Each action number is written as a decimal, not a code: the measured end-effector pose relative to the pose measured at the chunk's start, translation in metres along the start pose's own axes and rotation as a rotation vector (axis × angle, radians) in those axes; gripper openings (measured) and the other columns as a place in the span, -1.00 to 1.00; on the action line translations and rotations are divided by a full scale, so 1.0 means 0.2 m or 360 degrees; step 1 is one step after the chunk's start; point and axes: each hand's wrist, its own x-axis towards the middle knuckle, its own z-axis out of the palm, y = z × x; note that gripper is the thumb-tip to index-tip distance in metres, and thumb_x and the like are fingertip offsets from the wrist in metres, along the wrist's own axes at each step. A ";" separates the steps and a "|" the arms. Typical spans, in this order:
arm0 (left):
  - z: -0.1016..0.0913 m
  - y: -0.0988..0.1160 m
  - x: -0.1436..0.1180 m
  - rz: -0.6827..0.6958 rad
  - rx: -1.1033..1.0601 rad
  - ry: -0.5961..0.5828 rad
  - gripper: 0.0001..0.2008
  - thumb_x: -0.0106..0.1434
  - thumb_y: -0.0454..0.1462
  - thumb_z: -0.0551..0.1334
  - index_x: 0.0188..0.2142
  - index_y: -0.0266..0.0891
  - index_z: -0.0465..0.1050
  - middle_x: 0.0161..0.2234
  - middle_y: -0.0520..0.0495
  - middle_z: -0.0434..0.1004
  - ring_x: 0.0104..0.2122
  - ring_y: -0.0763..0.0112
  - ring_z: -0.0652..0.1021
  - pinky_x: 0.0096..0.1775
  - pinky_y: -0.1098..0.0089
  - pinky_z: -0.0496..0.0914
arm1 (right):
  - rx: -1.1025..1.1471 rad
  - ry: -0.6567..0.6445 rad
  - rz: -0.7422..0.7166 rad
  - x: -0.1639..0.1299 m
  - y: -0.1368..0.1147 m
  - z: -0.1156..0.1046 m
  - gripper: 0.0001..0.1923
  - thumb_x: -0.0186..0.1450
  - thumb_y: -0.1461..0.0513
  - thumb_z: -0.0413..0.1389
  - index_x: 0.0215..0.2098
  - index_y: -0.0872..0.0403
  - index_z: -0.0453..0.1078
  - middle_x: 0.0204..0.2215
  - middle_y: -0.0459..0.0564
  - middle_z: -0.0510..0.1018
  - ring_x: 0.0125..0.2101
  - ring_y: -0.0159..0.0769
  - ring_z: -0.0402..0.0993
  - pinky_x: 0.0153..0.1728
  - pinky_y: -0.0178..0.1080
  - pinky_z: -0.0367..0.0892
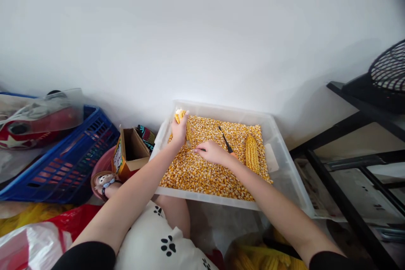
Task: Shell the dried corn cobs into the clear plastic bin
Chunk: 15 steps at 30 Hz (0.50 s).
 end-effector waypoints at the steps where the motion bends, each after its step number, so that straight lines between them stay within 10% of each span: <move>1: 0.00 0.00 0.00 -0.0018 -0.0032 -0.0003 -0.49 0.06 0.02 0.16 -0.10 -0.25 0.27 -0.29 -0.15 0.46 -0.24 0.22 0.48 -0.25 0.28 0.36 | 0.0005 0.0036 0.0014 0.00 0.00 -0.02 -0.69 0.26 0.16 -0.07 -0.39 0.12 0.47 -0.54 -0.04 0.51 -0.55 -0.43 0.32 -0.50 -0.39 0.05; 15: 0.00 -0.04 0.01 -0.0174 -0.0214 -0.0148 -0.52 -0.02 0.01 0.22 -0.18 -0.25 0.34 -0.39 -0.08 0.47 -0.40 0.30 0.49 -0.35 0.32 0.38 | -0.0031 0.0018 0.0048 -0.02 0.01 -0.05 -0.72 0.23 0.18 -0.02 -0.48 0.12 0.46 -0.58 -0.07 0.48 -0.57 -0.45 0.26 -0.51 -0.39 0.01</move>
